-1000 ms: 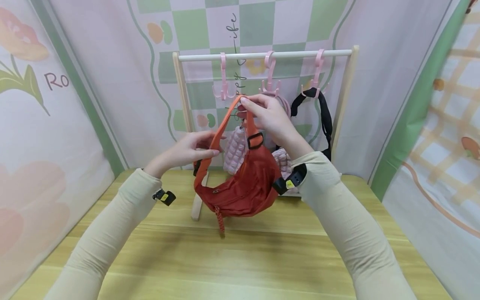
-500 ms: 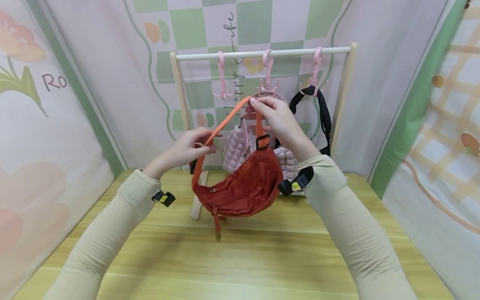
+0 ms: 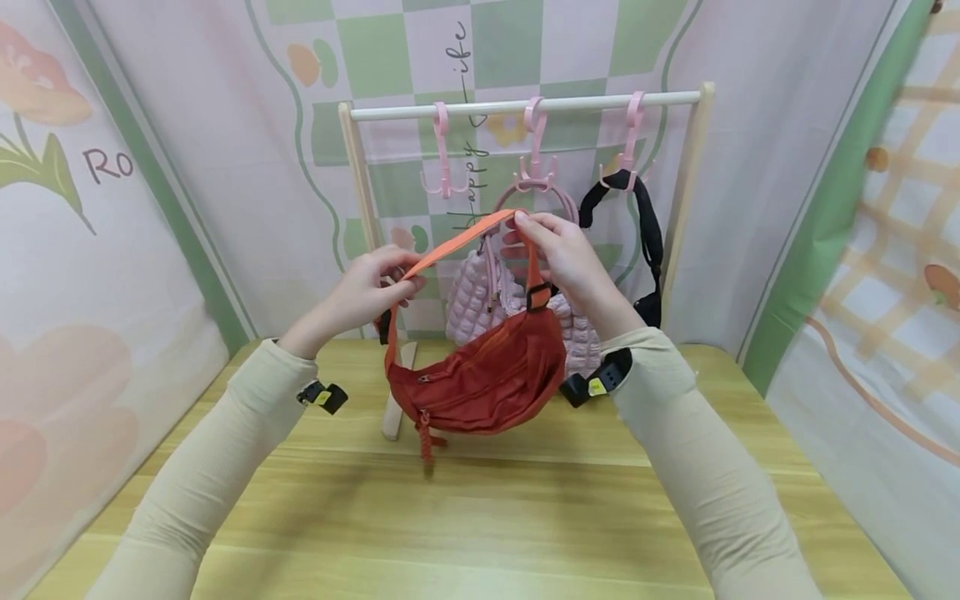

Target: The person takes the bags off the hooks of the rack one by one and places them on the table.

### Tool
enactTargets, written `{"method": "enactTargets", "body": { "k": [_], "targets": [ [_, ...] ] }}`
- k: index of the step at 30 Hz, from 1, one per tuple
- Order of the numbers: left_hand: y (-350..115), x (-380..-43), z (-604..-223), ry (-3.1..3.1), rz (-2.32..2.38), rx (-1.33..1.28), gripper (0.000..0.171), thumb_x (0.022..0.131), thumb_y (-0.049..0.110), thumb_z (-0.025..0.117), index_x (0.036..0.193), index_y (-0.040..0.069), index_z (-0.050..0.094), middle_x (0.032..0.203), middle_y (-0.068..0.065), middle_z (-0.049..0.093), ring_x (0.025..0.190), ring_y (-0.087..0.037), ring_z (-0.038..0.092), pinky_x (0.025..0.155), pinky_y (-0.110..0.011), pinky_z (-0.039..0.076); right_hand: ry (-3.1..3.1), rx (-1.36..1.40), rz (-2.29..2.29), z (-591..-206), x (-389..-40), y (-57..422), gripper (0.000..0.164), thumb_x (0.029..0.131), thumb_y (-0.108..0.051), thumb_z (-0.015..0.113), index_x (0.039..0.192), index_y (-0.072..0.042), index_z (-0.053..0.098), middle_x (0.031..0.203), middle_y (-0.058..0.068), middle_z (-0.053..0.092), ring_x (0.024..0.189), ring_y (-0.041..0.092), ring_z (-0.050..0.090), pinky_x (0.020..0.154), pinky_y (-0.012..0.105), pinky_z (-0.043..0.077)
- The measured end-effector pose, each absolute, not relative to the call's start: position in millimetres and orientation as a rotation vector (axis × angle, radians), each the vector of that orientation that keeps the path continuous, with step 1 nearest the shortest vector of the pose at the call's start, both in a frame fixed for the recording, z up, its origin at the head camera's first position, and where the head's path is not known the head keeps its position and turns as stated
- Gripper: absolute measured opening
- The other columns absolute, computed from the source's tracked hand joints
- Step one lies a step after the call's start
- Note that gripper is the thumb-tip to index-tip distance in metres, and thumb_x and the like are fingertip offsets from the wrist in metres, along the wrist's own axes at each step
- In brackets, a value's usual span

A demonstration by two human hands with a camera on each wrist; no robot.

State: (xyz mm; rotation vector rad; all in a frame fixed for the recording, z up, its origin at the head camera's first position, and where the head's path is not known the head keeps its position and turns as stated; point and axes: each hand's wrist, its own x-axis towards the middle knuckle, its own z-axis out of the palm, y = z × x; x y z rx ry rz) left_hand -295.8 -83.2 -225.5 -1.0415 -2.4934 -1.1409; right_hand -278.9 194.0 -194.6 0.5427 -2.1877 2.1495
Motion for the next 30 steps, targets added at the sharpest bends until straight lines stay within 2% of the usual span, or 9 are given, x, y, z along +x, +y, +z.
{"method": "enactTargets", "body": {
  "k": [9, 14, 24, 30],
  "targets": [
    [-85, -295, -224, -2.452, -1.073, -0.930, 0.023, 0.091, 0.018, 0.063, 0.110, 0.007, 0.068, 0.090, -0.006, 0.058, 0.077, -0.017, 0.055, 0.064, -0.028, 0.048, -2.213, 0.523, 2.173, -206, -282, 196, 0.043, 0.095, -0.040, 0.052, 0.119, -0.005, 0.055, 0.095, -0.001, 0.066, 0.088, 0.012, 0.065, 0.076, 0.028, 0.054],
    [-86, -293, -222, -2.452, -1.051, -0.869, 0.024, 0.091, 0.020, 0.064, 0.110, 0.007, 0.069, 0.090, -0.005, 0.058, 0.077, -0.017, 0.054, 0.065, -0.027, 0.045, -2.196, 0.514, 2.206, -212, -283, 196, 0.040, 0.096, -0.040, 0.052, 0.117, -0.006, 0.056, 0.092, 0.000, 0.066, 0.084, 0.012, 0.065, 0.071, 0.028, 0.054],
    [-91, -288, -221, -2.450, -1.057, -0.781, 0.021, 0.090, 0.019, 0.063, 0.107, 0.010, 0.071, 0.091, -0.005, 0.060, 0.077, -0.018, 0.054, 0.064, -0.028, 0.045, -2.190, 0.540, 2.255, -222, -283, 194, 0.034, 0.096, -0.038, 0.052, 0.114, -0.010, 0.055, 0.093, -0.001, 0.065, 0.085, 0.010, 0.063, 0.072, 0.025, 0.054],
    [-97, -288, -223, -2.444, -1.160, -0.700, 0.018, 0.089, 0.021, 0.065, 0.102, 0.011, 0.073, 0.091, -0.005, 0.060, 0.075, -0.019, 0.052, 0.062, -0.028, 0.043, -2.194, 0.555, 2.274, -227, -282, 191, 0.034, 0.097, -0.036, 0.050, 0.115, -0.008, 0.053, 0.090, 0.000, 0.063, 0.082, 0.010, 0.064, 0.076, 0.026, 0.056]
  ]
}}
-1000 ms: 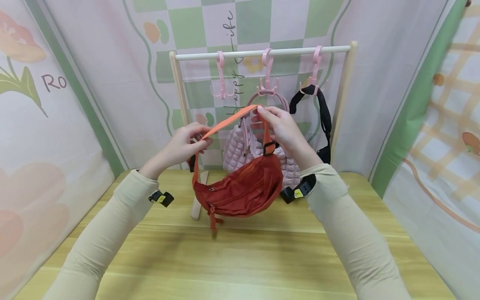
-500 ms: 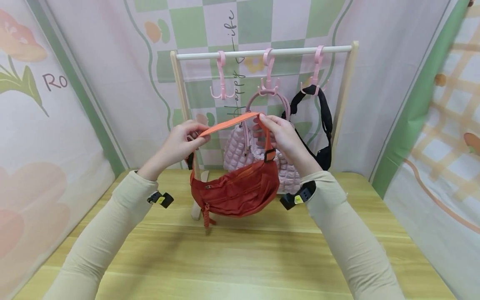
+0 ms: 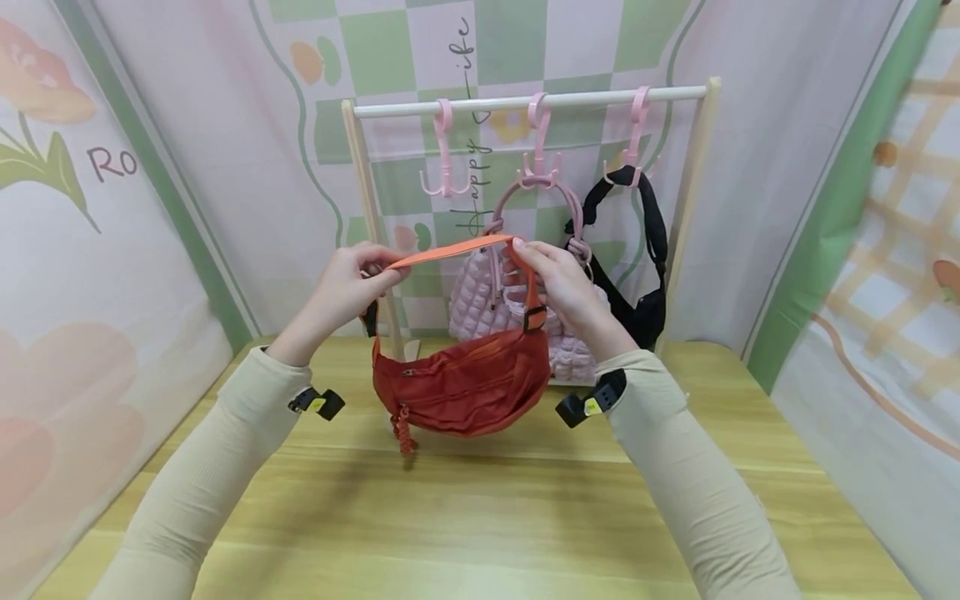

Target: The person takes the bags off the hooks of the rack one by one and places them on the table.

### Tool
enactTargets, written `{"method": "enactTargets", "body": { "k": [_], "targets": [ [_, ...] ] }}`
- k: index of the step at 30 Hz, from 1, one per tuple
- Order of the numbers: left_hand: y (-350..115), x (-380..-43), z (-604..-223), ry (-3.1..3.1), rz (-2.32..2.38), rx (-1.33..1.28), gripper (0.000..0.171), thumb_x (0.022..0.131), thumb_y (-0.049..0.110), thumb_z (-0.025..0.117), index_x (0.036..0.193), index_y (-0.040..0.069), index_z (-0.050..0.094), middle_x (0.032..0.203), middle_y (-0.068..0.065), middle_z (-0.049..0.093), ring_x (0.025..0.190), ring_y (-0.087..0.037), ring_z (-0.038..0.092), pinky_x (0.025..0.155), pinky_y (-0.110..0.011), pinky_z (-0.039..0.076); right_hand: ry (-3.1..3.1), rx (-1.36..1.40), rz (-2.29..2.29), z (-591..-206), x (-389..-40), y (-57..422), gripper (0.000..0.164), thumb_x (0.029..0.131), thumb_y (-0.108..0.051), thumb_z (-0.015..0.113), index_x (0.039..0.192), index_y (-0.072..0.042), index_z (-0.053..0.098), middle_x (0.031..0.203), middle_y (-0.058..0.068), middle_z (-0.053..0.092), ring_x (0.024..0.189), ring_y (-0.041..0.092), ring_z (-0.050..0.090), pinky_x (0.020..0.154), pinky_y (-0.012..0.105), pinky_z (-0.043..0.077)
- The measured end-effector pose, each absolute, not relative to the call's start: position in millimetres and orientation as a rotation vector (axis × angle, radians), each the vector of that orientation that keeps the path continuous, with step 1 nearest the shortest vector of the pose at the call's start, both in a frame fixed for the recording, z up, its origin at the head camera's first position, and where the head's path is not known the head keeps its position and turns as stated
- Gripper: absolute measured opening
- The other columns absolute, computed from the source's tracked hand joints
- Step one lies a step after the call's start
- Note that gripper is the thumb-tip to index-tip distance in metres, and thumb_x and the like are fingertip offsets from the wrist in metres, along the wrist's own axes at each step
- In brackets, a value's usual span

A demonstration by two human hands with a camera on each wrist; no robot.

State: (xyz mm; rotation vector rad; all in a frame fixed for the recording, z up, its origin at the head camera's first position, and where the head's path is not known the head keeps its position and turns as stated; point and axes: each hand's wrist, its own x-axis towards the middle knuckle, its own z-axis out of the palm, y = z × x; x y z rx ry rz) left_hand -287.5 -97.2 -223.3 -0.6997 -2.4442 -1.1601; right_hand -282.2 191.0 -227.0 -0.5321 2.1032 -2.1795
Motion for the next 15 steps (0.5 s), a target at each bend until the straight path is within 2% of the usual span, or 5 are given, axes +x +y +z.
{"method": "enactTargets", "body": {
  "k": [10, 15],
  "targets": [
    [-104, -286, -226, -2.451, -1.199, -0.628, 0.016, 0.088, 0.024, 0.066, 0.090, 0.009, 0.073, 0.079, -0.005, 0.065, 0.065, -0.017, 0.052, 0.057, -0.026, 0.041, 2.074, -0.524, -2.176, -238, -284, 184, 0.032, 0.097, -0.037, 0.051, 0.111, -0.008, 0.055, 0.086, -0.003, 0.064, 0.082, 0.011, 0.066, 0.077, 0.028, 0.056],
    [-106, -285, -230, -2.470, -1.242, -0.595, 0.016, 0.088, 0.025, 0.067, 0.088, 0.010, 0.072, 0.069, -0.002, 0.060, 0.056, -0.014, 0.048, 0.051, -0.025, 0.037, 2.113, -0.501, -2.141, -243, -283, 183, 0.033, 0.097, -0.041, 0.050, 0.109, -0.010, 0.055, 0.086, -0.004, 0.062, 0.084, 0.012, 0.066, 0.077, 0.027, 0.054]
  ]
}}
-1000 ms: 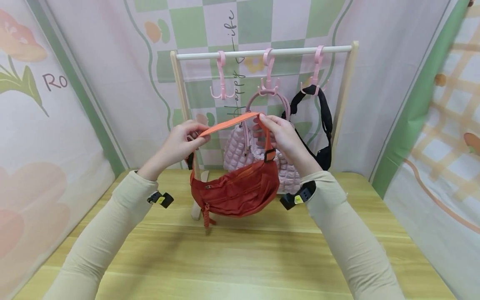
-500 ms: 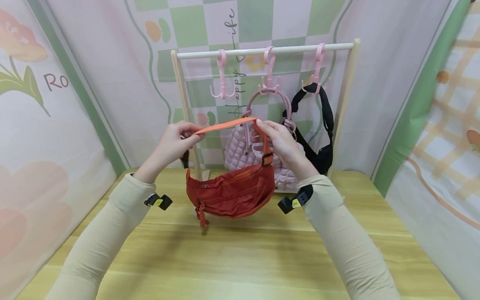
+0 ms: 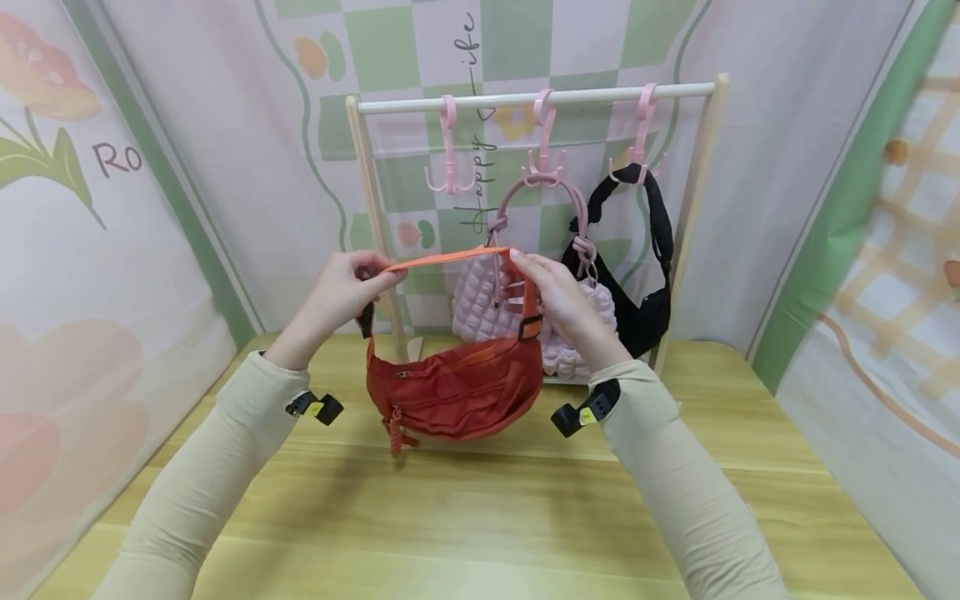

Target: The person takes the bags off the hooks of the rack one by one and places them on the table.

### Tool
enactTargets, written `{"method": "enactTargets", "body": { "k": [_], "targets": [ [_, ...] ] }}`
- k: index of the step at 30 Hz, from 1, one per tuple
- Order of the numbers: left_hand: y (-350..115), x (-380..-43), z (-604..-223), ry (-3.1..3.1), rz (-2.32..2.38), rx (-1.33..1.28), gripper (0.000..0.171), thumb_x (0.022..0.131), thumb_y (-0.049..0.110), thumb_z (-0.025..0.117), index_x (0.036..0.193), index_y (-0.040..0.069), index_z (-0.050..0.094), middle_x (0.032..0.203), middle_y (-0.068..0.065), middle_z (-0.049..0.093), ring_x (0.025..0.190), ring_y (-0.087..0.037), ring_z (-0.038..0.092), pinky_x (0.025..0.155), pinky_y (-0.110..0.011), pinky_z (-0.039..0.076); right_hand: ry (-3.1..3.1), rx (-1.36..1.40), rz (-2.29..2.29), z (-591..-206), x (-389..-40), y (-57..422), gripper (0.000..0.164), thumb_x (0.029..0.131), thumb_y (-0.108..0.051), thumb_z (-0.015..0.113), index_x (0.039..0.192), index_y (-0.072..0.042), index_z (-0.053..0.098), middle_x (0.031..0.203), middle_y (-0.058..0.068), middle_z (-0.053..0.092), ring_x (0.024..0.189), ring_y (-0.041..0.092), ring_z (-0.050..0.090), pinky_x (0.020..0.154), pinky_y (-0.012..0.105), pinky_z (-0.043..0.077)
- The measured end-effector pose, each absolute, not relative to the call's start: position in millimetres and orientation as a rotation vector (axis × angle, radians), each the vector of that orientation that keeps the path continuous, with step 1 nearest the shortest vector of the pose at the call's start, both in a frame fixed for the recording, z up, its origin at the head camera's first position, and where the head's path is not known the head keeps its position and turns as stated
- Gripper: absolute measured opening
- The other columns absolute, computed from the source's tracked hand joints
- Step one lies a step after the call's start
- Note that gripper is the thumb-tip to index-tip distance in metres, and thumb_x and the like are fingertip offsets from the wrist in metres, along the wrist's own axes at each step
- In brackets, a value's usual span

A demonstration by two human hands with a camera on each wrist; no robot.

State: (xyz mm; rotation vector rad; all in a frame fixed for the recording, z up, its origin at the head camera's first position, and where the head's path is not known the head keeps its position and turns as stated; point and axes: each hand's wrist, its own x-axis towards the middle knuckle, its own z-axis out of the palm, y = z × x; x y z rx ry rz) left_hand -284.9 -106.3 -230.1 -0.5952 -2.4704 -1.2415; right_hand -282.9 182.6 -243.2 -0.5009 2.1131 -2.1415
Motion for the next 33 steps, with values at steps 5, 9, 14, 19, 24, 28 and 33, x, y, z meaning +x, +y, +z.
{"method": "enactTargets", "body": {
  "k": [5, 9, 14, 19, 24, 28, 33],
  "targets": [
    [-108, -284, -236, -2.498, -1.294, -0.579, 0.017, 0.088, 0.028, 0.066, 0.089, 0.011, 0.070, 0.063, 0.001, 0.054, 0.048, -0.013, 0.048, 0.046, -0.025, 0.037, 2.109, -0.463, -2.123, -249, -283, 182, 0.031, 0.097, -0.043, 0.048, 0.104, -0.013, 0.056, 0.083, -0.006, 0.061, 0.083, 0.011, 0.064, 0.077, 0.028, 0.051],
    [-109, -283, -240, -2.509, -1.363, -0.571, 0.019, 0.088, 0.030, 0.066, 0.091, 0.011, 0.068, 0.064, 0.000, 0.053, 0.048, -0.015, 0.051, 0.044, -0.027, 0.040, 2.092, -0.439, -2.138, -255, -283, 183, 0.034, 0.097, -0.043, 0.048, 0.103, -0.011, 0.055, 0.078, -0.004, 0.058, 0.080, 0.013, 0.064, 0.077, 0.028, 0.051],
    [-111, -281, -242, -2.493, -1.408, -0.563, 0.018, 0.088, 0.029, 0.067, 0.090, 0.011, 0.069, 0.067, -0.003, 0.055, 0.053, -0.016, 0.051, 0.045, -0.027, 0.041, 2.103, -0.459, -2.144, -259, -281, 184, 0.034, 0.098, -0.043, 0.046, 0.100, -0.010, 0.054, 0.074, -0.003, 0.051, 0.073, 0.011, 0.062, 0.075, 0.027, 0.050],
    [-114, -280, -245, -2.475, -1.427, -0.575, 0.016, 0.087, 0.025, 0.068, 0.090, 0.009, 0.069, 0.068, -0.009, 0.057, 0.051, -0.014, 0.049, 0.044, -0.025, 0.039, 2.070, -0.479, -2.166, -262, -281, 184, 0.033, 0.099, -0.041, 0.046, 0.097, -0.010, 0.054, 0.071, -0.002, 0.048, 0.068, 0.011, 0.058, 0.073, 0.027, 0.050],
    [-117, -280, -248, -2.470, -1.442, -0.590, 0.018, 0.086, 0.025, 0.070, 0.091, 0.009, 0.070, 0.064, -0.004, 0.052, 0.048, -0.009, 0.040, 0.043, -0.023, 0.033, 2.025, -0.473, -2.179, -266, -279, 183, 0.032, 0.098, -0.040, 0.046, 0.097, -0.009, 0.053, 0.069, -0.002, 0.047, 0.064, 0.012, 0.052, 0.069, 0.027, 0.049],
    [-120, -278, -250, -2.478, -1.467, -0.592, 0.019, 0.086, 0.026, 0.070, 0.093, 0.008, 0.070, 0.062, 0.001, 0.049, 0.047, -0.008, 0.037, 0.042, -0.023, 0.031, 2.015, -0.488, -2.172, -271, -278, 184, 0.031, 0.099, -0.038, 0.046, 0.097, -0.009, 0.055, 0.066, -0.002, 0.043, 0.059, 0.011, 0.045, 0.067, 0.026, 0.047],
    [-125, -275, -252, -2.491, -1.497, -0.577, 0.022, 0.086, 0.028, 0.070, 0.095, 0.008, 0.069, 0.057, 0.001, 0.046, 0.044, -0.009, 0.038, 0.041, -0.024, 0.032, 1.979, -0.515, -2.169, -275, -279, 183, 0.029, 0.100, -0.035, 0.045, 0.096, -0.007, 0.054, 0.064, -0.002, 0.036, 0.056, 0.010, 0.038, 0.062, 0.025, 0.044]
  ]
}}
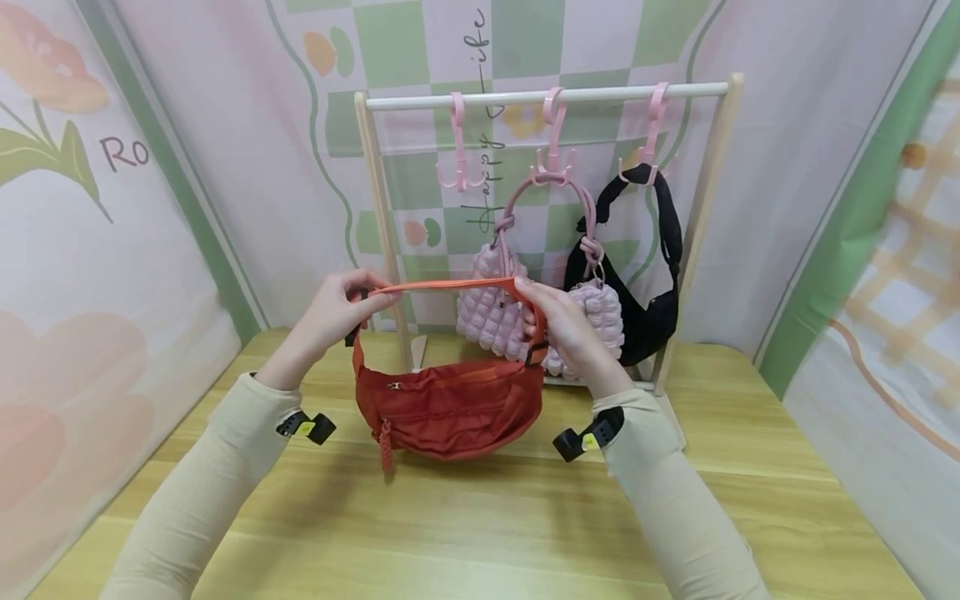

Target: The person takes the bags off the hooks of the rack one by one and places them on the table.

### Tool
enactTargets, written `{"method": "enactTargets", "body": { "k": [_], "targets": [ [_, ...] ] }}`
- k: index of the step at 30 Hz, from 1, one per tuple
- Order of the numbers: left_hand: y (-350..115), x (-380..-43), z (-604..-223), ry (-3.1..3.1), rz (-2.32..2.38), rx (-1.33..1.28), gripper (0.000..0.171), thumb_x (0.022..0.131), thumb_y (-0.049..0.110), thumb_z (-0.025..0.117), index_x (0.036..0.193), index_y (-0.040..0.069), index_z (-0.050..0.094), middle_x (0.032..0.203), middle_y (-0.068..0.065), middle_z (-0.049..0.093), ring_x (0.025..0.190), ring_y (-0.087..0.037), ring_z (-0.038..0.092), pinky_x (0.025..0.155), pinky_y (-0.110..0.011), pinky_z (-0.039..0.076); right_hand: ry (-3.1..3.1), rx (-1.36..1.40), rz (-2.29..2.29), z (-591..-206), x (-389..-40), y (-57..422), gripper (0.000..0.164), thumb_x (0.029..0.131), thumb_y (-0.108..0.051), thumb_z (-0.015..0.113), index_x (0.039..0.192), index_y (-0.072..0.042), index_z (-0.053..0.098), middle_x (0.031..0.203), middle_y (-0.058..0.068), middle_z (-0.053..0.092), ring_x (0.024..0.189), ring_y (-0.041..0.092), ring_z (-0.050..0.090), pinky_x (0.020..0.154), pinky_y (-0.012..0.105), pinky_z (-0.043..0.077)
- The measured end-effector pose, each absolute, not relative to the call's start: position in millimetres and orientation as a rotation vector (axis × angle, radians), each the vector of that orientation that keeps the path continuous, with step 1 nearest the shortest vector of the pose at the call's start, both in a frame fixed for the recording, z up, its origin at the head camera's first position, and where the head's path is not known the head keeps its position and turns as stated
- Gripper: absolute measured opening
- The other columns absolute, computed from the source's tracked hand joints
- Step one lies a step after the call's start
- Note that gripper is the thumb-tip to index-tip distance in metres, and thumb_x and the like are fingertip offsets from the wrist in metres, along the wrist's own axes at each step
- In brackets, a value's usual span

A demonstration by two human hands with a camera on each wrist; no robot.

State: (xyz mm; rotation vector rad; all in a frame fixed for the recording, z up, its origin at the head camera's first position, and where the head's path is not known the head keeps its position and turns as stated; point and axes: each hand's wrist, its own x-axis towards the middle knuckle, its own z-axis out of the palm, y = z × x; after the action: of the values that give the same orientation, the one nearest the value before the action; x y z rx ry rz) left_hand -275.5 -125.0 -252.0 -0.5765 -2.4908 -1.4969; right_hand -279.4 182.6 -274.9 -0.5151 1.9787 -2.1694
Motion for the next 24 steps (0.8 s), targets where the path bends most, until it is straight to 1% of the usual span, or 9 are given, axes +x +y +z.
{"method": "enactTargets", "body": {
  "k": [4, 7, 9, 13, 16, 20, 24],
  "targets": [
    [-128, -275, -255, -2.488, -1.516, -0.569, 0.022, 0.086, 0.028, 0.070, 0.097, 0.008, 0.068, 0.057, 0.000, 0.047, 0.044, -0.010, 0.041, 0.041, -0.024, 0.033, 1.996, -0.506, -2.136, -279, -279, 182, 0.031, 0.100, -0.036, 0.044, 0.100, -0.005, 0.048, 0.064, -0.003, 0.035, 0.055, 0.009, 0.037, 0.058, 0.024, 0.039],
    [-130, -275, -257, -2.486, -1.544, -0.566, 0.021, 0.086, 0.026, 0.069, 0.097, 0.009, 0.067, 0.058, 0.001, 0.047, 0.045, -0.010, 0.041, 0.042, -0.023, 0.033, 1.981, -0.505, -2.123, -282, -279, 182, 0.030, 0.101, -0.036, 0.043, 0.096, -0.007, 0.047, 0.063, -0.004, 0.034, 0.054, 0.008, 0.036, 0.055, 0.024, 0.034],
    [-130, -275, -259, -2.491, -1.569, -0.559, 0.020, 0.086, 0.025, 0.070, 0.098, 0.010, 0.067, 0.058, 0.002, 0.047, 0.046, -0.010, 0.041, 0.042, -0.023, 0.033, 1.955, -0.507, -2.122, -283, -278, 182, 0.028, 0.101, -0.036, 0.042, 0.093, -0.009, 0.047, 0.063, -0.004, 0.034, 0.054, 0.008, 0.035, 0.054, 0.023, 0.033],
    [-132, -274, -262, -2.509, -1.611, -0.549, 0.020, 0.086, 0.026, 0.070, 0.101, 0.012, 0.067, 0.059, 0.003, 0.045, 0.046, -0.010, 0.039, 0.043, -0.023, 0.033, 1.916, -0.502, -2.116, -287, -278, 184, 0.029, 0.101, -0.036, 0.042, 0.094, -0.009, 0.046, 0.062, -0.004, 0.034, 0.052, 0.007, 0.035, 0.048, 0.021, 0.035],
    [-134, -273, -264, -2.530, -1.610, -0.538, 0.022, 0.085, 0.027, 0.071, 0.102, 0.015, 0.067, 0.061, 0.001, 0.047, 0.047, -0.011, 0.040, 0.044, -0.024, 0.035, 1.888, -0.507, -2.114, -289, -277, 185, 0.029, 0.101, -0.036, 0.041, 0.097, -0.007, 0.045, 0.062, -0.005, 0.033, 0.050, 0.006, 0.034, 0.046, 0.020, 0.036],
    [-136, -272, -266, -2.568, -1.584, -0.526, 0.022, 0.084, 0.028, 0.071, 0.103, 0.017, 0.067, 0.066, -0.001, 0.050, 0.049, -0.012, 0.041, 0.045, -0.025, 0.036, 1.865, -0.510, -2.117, -291, -278, 186, 0.027, 0.101, -0.034, 0.042, 0.098, -0.008, 0.050, 0.061, -0.006, 0.034, 0.049, 0.004, 0.034, 0.048, 0.018, 0.039],
    [-138, -272, -269, -2.588, -1.572, -0.531, 0.022, 0.084, 0.027, 0.071, 0.103, 0.017, 0.066, 0.073, -0.003, 0.056, 0.052, -0.013, 0.042, 0.046, -0.024, 0.037, 1.888, -0.500, -2.122, -293, -277, 186, 0.028, 0.101, -0.034, 0.043, 0.098, -0.008, 0.053, 0.060, -0.007, 0.034, 0.048, 0.004, 0.034, 0.048, 0.018, 0.039]
  ]
}}
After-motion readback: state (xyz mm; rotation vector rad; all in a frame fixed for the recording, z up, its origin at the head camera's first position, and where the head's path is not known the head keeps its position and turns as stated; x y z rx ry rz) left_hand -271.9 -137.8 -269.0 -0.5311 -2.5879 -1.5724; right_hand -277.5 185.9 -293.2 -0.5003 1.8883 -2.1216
